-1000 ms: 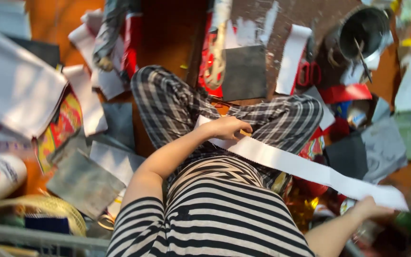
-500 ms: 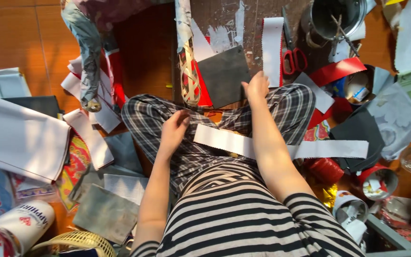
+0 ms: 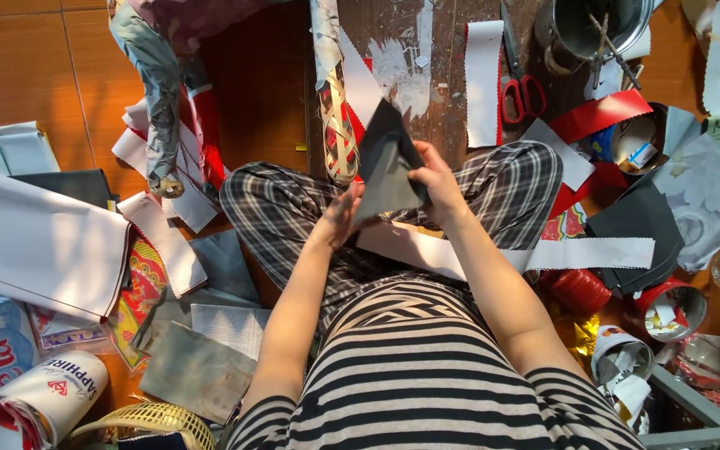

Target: Wrapping a structure with red tape and paper strips

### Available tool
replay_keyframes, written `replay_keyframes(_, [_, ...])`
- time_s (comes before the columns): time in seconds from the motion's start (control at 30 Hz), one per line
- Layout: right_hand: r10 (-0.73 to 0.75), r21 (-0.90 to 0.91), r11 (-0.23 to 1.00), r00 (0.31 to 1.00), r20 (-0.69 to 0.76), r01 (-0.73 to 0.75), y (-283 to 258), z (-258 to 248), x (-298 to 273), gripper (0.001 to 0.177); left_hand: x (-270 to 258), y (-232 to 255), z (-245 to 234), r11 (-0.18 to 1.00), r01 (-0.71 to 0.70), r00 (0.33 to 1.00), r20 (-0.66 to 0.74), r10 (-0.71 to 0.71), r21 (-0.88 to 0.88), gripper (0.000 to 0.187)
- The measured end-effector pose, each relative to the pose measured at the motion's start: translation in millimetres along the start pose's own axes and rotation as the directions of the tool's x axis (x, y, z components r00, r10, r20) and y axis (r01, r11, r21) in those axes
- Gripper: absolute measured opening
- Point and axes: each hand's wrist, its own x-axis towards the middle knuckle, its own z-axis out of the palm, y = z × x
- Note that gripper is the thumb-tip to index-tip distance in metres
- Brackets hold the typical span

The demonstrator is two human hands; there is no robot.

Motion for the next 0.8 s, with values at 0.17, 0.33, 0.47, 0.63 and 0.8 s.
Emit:
replay_keyframes(0.17, [0.102,-0.078,0.992,0.993,0.058,-0.097,7,-11,6,0.066,-30,60,53,0.928,-0.245,0.945,-0.284,0.164,-0.279,0.035])
replay_keyframes(0.33, [0.153,-0.223,0.965,0.987,0.037,-0.141,4,-14,19,0.052,-51,64,21,0.922,-0.381,0.855,-0.404,0.326,-0.062,0.044])
replay_keyframes(0.47, [0.189,-0.194,0.967,0.974,0.124,-0.163,-2,-4,27,0.051,-54,67,18,0.905,-0.103,0.970,-0.241,0.000,-0.414,0.037])
replay_keyframes(0.63, [-0.061,-0.417,0.893,0.963,0.262,0.169,-36,-8,25,0.056,-45,75,14,0.853,-0.097,0.978,-0.207,-0.013,-0.512,0.033])
replay_keyframes(0.8, [-0.299,-0.480,0.235,0.533,0.792,0.845,-80,2,8,0.093,-56,105,27,0.802,-0.046,0.980,-0.184,-0.081,-0.596,0.038])
